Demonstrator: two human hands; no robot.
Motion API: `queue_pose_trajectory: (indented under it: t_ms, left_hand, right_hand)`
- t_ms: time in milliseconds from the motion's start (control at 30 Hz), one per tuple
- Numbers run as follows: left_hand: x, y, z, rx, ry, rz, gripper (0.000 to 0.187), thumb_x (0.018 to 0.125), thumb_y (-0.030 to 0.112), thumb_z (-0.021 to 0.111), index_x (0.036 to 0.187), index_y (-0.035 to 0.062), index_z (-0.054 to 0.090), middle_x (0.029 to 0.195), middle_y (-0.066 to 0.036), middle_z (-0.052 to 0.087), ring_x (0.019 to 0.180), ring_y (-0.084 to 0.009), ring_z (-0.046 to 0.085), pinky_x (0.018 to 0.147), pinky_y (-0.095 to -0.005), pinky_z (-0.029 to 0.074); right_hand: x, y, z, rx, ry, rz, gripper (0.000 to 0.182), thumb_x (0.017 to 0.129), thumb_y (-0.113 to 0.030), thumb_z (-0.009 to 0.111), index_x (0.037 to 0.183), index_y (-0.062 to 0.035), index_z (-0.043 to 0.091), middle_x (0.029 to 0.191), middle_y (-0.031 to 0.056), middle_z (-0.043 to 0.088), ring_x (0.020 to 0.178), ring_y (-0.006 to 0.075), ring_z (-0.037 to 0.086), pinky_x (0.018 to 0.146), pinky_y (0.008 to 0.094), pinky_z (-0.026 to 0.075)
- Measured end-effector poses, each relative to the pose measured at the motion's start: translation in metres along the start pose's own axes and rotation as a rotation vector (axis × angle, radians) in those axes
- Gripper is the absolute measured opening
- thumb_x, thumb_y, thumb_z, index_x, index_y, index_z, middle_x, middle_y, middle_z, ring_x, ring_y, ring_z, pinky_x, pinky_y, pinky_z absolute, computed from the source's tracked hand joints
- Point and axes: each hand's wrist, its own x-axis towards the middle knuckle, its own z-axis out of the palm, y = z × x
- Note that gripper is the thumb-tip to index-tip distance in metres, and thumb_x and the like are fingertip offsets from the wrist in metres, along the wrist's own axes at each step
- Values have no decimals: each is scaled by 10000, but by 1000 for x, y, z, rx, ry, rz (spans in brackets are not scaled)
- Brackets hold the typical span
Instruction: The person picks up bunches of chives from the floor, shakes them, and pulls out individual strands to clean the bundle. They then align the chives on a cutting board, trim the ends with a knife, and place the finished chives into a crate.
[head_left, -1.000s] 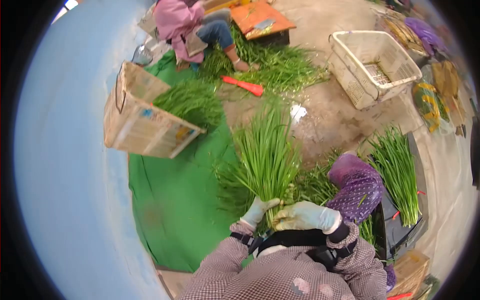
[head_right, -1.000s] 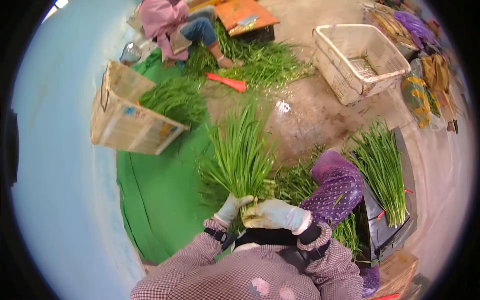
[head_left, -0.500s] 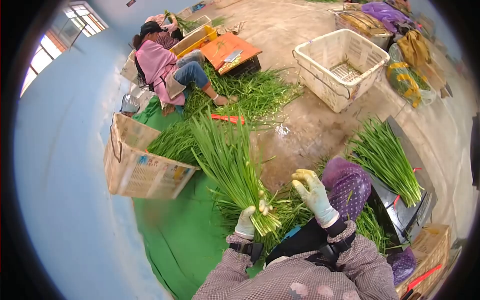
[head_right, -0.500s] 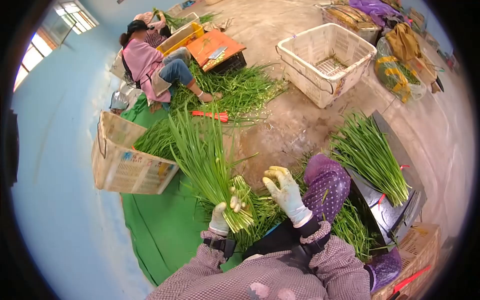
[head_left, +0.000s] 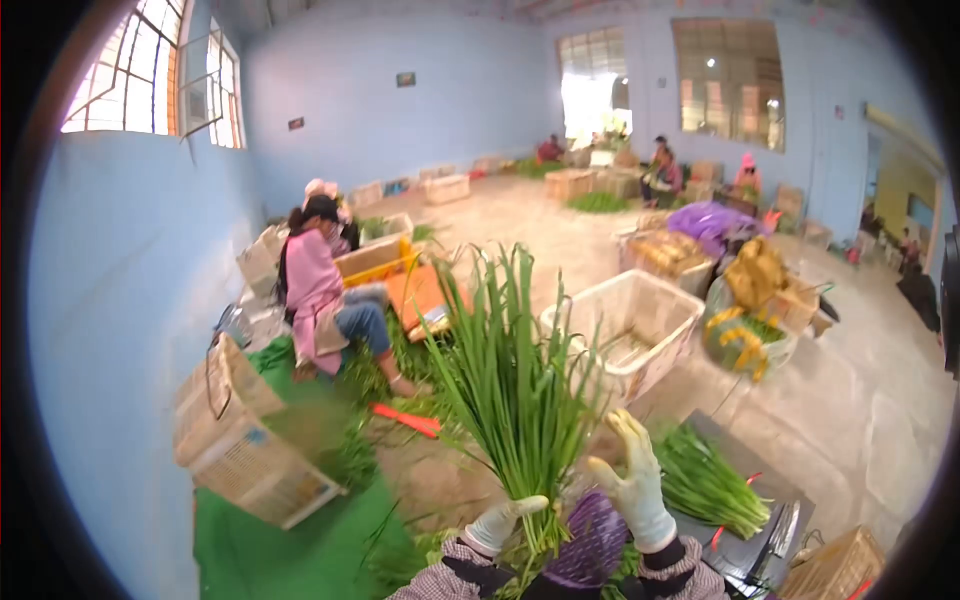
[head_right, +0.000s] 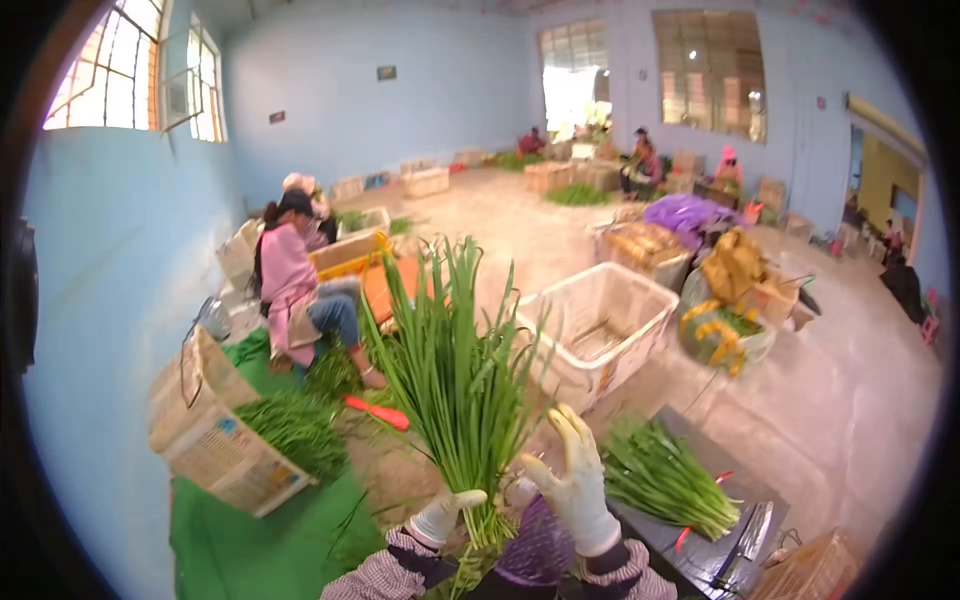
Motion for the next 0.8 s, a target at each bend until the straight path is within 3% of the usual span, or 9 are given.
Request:
queue_pose_trajectory:
  t_ms: [200,267,333,400,467,567,667,733,800]
  left_hand:
    - [55,-46,99,446,-315,58,298,928,70,755,1213,15,685,1081,-31,735,975,-142,694,858,-299,564]
    - [64,-82,135,740,-422,300,338,929,102,757,1238,3,662,1103,-47,736,1015,-165,688,906,-348,552]
    - [68,-130,156,866,-459,195,400,907,141,782,1261,12,647,1096,-67,741,1003,-173,695,905,-347,551]
    - [67,-180,166,1169,-437,67,631,824,289,856,1348,58,591,1112,-136,745,1008,-232,716,910,-351,548]
    - [60,-213,184,1409,-457,59,714,792,375,874,1372,88,572,1126,-162,743,1021,-281,724,911,-368,552]
    - [55,-229,201,1556,-706,-128,819,770,441,883,1416,75,537,1189,-174,722,1093,-325,701,944,-376,547]
    - [66,-271,190,1355,-904,183,843,783,388,895,1453,52,509,1257,-146,696,1153,-287,677,998,-377,525]
    - [61,-264,223,571,-830,-362,847,805,154,898,1511,37,446,1396,-88,586,1281,-199,536,1128,-372,416]
    - [78,-281,230,804,-890,-183,875,807,141,896,1531,36,418,1438,-102,548,1326,-209,499,1158,-368,381]
  right_hand:
    - [-48,4,-117,74,19,231,1003,833,-467,833,1553,41,354,1534,249,460,1438,368,439,1197,418,341]
    - [-60,-10,-161,87,93,297,977,838,-495,819,1527,47,386,1506,253,481,1411,368,459,1182,407,348]
    - [-88,-10,-199,283,104,450,897,881,-492,773,1502,45,411,1458,221,528,1351,335,500,1144,399,377]
    - [-143,29,-222,-48,97,395,614,1013,-375,643,1455,17,476,1326,100,597,1240,231,539,1093,377,412]
    - [-172,34,-227,460,411,470,460,1037,-296,621,1387,-6,554,1304,56,599,1180,196,556,1056,360,441]
    - [-209,21,-236,377,560,645,400,997,-228,691,1333,-27,612,1232,21,650,1079,135,599,956,310,499]
    - [-226,8,-249,382,660,662,408,980,-216,705,1331,-27,620,1193,23,679,1056,145,617,941,325,512]
    - [-236,11,-258,268,601,701,413,964,-204,717,1326,-28,625,1197,35,685,1063,155,620,947,334,515]
    - [-247,28,-260,310,553,660,464,943,-221,740,1342,-20,615,1216,55,689,1078,176,627,972,344,505]
